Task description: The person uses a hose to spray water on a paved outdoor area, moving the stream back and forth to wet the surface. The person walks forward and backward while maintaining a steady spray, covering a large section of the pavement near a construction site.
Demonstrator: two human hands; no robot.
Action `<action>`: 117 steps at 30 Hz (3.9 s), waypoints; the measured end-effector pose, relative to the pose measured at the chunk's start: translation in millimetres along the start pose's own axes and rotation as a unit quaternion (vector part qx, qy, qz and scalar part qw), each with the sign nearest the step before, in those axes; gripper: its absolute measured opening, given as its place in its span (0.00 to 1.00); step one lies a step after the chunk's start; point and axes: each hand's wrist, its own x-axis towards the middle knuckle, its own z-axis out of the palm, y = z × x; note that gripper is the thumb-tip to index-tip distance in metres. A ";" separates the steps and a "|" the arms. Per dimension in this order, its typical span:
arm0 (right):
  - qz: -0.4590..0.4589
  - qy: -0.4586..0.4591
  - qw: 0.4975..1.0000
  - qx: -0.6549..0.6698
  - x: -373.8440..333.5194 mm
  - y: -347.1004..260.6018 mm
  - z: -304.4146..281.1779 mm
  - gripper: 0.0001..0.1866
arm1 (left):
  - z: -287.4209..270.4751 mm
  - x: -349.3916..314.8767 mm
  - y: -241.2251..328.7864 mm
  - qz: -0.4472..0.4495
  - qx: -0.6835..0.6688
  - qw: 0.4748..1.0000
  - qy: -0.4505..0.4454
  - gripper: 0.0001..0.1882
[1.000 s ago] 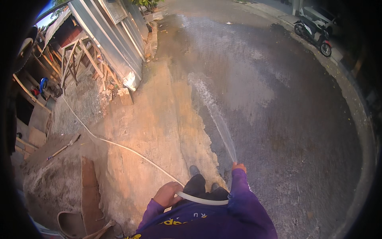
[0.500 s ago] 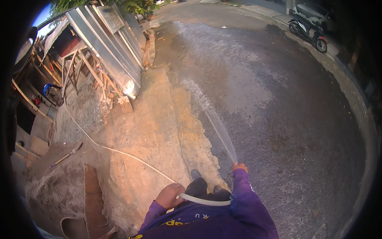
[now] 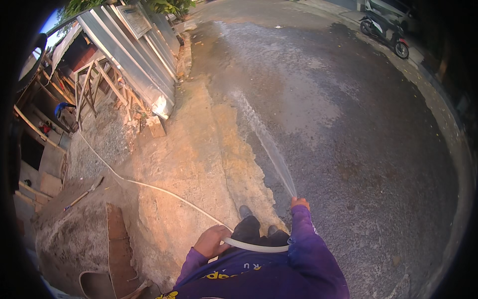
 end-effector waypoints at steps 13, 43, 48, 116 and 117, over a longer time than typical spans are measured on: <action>-0.043 -0.019 0.999 -0.008 11.4 -11.5 0.6 0.28 | -5.6 7.3 6.5 -0.003 0.005 1.000 -0.007 0.15; -0.071 -0.016 0.997 0.014 2.6 -49.0 6.2 0.25 | -15.4 6.6 7.9 0.000 0.023 1.000 0.003 0.13; -0.069 -0.021 0.997 0.016 5.7 -49.5 6.3 0.25 | -12.1 8.4 2.1 0.011 0.024 1.000 0.002 0.13; 0.091 0.057 0.994 -0.035 -19.2 151.1 -76.1 0.27 | 17.6 73.6 21.0 0.145 -0.024 0.980 -0.137 0.14; 0.084 0.059 0.994 -0.034 -17.6 147.4 -77.3 0.27 | 19.3 72.9 17.9 0.145 -0.023 0.980 -0.138 0.13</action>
